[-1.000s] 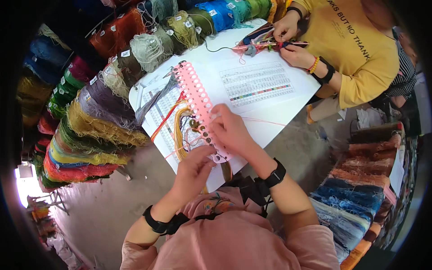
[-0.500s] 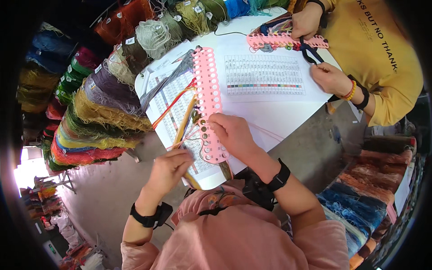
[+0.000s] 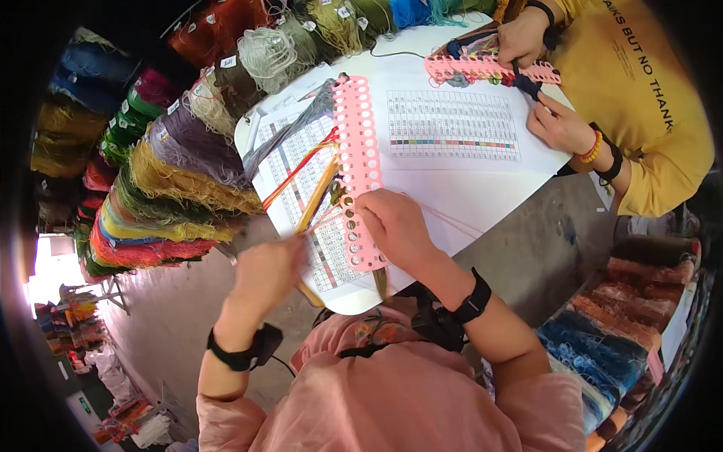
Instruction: The person organizes embroidery thread by pulling strands from bundles on a rack, comparing them to a chart, and threading them through holes in a pink organizer.
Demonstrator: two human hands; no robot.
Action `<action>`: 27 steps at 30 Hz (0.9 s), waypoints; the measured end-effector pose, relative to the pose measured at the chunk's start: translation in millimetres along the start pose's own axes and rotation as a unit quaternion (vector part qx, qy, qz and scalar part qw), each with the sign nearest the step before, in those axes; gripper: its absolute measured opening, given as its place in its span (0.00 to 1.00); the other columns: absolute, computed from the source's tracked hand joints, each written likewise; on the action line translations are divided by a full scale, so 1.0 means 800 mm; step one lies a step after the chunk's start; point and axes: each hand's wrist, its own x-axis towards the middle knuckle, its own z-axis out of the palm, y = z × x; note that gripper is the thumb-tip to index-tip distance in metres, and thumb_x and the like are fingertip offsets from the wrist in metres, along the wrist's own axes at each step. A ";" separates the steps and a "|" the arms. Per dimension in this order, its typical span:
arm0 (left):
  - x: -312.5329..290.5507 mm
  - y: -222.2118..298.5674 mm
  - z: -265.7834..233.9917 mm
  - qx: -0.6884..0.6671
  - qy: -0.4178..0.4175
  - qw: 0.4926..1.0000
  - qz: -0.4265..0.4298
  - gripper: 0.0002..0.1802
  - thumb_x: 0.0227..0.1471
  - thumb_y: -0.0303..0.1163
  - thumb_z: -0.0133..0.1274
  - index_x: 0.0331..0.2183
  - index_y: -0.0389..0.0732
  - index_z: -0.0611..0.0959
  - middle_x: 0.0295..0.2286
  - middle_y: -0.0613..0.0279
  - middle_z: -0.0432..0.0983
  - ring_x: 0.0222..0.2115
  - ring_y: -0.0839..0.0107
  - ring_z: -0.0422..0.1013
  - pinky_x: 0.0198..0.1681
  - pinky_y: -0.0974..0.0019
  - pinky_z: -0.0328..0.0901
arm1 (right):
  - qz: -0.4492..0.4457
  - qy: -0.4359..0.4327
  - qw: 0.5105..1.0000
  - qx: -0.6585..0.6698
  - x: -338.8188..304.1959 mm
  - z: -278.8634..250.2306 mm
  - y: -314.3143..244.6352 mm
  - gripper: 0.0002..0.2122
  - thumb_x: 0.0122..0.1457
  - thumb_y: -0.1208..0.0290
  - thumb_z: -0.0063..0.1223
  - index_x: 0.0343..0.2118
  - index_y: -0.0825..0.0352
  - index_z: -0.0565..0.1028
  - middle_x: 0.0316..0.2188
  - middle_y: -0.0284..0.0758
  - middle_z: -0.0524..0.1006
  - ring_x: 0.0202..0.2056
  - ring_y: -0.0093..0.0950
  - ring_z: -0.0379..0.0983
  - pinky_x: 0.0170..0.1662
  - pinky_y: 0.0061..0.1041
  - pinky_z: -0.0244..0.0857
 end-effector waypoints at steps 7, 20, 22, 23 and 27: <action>-0.003 0.019 0.012 -0.310 0.096 0.946 -0.019 0.09 0.43 0.26 0.45 0.30 0.35 0.73 0.20 0.56 0.70 0.21 0.70 0.69 0.20 0.69 0.63 | 0.001 -0.016 1.000 0.016 0.001 0.002 -0.007 0.01 0.44 0.80 0.45 0.21 0.70 0.67 0.21 0.36 0.68 0.22 0.30 0.64 0.25 0.24 0.58; 0.042 0.026 0.045 -0.716 -0.032 0.684 -0.138 0.08 0.49 0.27 0.39 0.33 0.37 0.70 0.21 0.64 0.69 0.16 0.81 0.64 0.17 0.80 0.58 | 0.056 -0.067 0.996 0.025 0.008 -0.018 -0.013 0.02 0.42 0.81 0.47 0.21 0.68 0.68 0.24 0.33 0.67 0.21 0.24 0.64 0.23 0.19 0.59; 0.045 0.027 0.047 -0.725 -0.032 0.674 -0.136 0.08 0.49 0.27 0.40 0.32 0.37 0.71 0.20 0.65 0.69 0.15 0.82 0.63 0.16 0.81 0.58 | 0.054 -0.075 0.995 0.024 0.010 -0.019 -0.013 0.02 0.41 0.80 0.47 0.21 0.68 0.68 0.24 0.33 0.67 0.21 0.24 0.64 0.23 0.19 0.58; 0.047 0.028 0.048 -0.734 -0.033 0.664 -0.135 0.07 0.48 0.27 0.40 0.31 0.37 0.71 0.19 0.65 0.69 0.14 0.82 0.63 0.15 0.81 0.57 | 0.053 -0.074 0.996 0.023 0.011 -0.020 -0.013 0.02 0.41 0.80 0.47 0.21 0.68 0.68 0.24 0.33 0.67 0.21 0.24 0.64 0.23 0.19 0.58; 0.052 0.029 0.046 -0.725 -0.030 0.675 -0.133 0.06 0.48 0.27 0.41 0.29 0.37 0.72 0.17 0.66 0.69 0.12 0.83 0.62 0.14 0.81 0.56 | 0.044 -0.084 0.995 0.014 0.016 -0.021 -0.013 0.02 0.41 0.80 0.47 0.20 0.69 0.67 0.23 0.33 0.66 0.20 0.25 0.64 0.23 0.20 0.58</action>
